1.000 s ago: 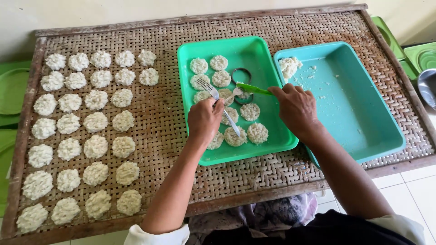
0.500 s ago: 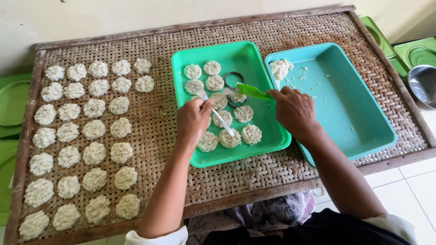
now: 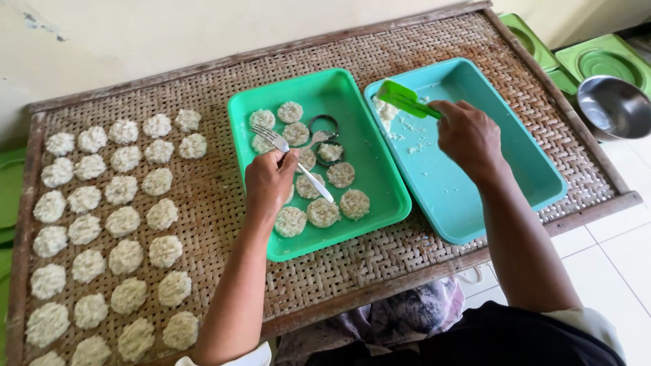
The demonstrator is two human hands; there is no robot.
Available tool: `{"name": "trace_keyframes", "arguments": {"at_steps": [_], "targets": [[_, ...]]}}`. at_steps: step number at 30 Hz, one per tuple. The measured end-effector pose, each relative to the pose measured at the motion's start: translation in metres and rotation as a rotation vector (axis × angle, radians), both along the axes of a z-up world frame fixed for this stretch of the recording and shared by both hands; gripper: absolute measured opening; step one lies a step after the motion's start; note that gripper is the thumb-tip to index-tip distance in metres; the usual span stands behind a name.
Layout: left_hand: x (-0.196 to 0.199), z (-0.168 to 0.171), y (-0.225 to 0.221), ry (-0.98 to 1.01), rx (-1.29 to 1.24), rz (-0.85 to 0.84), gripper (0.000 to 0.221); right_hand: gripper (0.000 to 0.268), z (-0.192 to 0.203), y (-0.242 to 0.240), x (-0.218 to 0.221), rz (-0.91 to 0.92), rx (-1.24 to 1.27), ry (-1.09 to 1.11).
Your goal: Shaping and texturing food patties using a fork and a metal ring mold on a production tray
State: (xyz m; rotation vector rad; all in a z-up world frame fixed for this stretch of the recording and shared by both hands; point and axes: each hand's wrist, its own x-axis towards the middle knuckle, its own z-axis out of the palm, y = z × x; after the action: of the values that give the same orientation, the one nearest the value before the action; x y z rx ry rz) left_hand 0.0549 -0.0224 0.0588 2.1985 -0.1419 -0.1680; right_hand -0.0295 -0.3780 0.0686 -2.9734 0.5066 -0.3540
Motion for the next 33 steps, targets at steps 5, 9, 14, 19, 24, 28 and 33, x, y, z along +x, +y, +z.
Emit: {"name": "trace_keyframes", "arguments": {"at_steps": [5, 9, 14, 19, 24, 28, 33], "targets": [[-0.003, 0.005, -0.035, -0.001, -0.005, -0.034, 0.035, 0.036, -0.036, -0.036, 0.013, -0.017, -0.021, -0.015], [-0.003, 0.0, -0.055, -0.001, -0.015, -0.036, 0.036, 0.037, -0.057, -0.065, 0.021, -0.026, -0.098, -0.036], [-0.002, 0.002, -0.077, -0.018, -0.006, -0.056, 0.036, 0.037, -0.061, -0.07, 0.026, -0.046, -0.081, 0.056], [0.009, -0.012, -0.089, -0.042, 0.007, -0.056, 0.036, 0.038, -0.057, -0.062, 0.032, -0.021, -0.007, 0.125], [0.013, -0.019, -0.092, -0.056, -0.022, -0.057, 0.035, 0.039, -0.041, -0.055, 0.029, -0.007, 0.28, 0.258], [0.013, -0.017, -0.093, -0.056, -0.018, -0.066, 0.035, 0.039, -0.045, -0.056, 0.03, -0.004, 0.325, 0.296], [0.015, -0.024, -0.094, -0.067, -0.019, -0.062, 0.035, 0.038, -0.063, -0.062, 0.034, 0.064, 0.446, 0.315]]}}
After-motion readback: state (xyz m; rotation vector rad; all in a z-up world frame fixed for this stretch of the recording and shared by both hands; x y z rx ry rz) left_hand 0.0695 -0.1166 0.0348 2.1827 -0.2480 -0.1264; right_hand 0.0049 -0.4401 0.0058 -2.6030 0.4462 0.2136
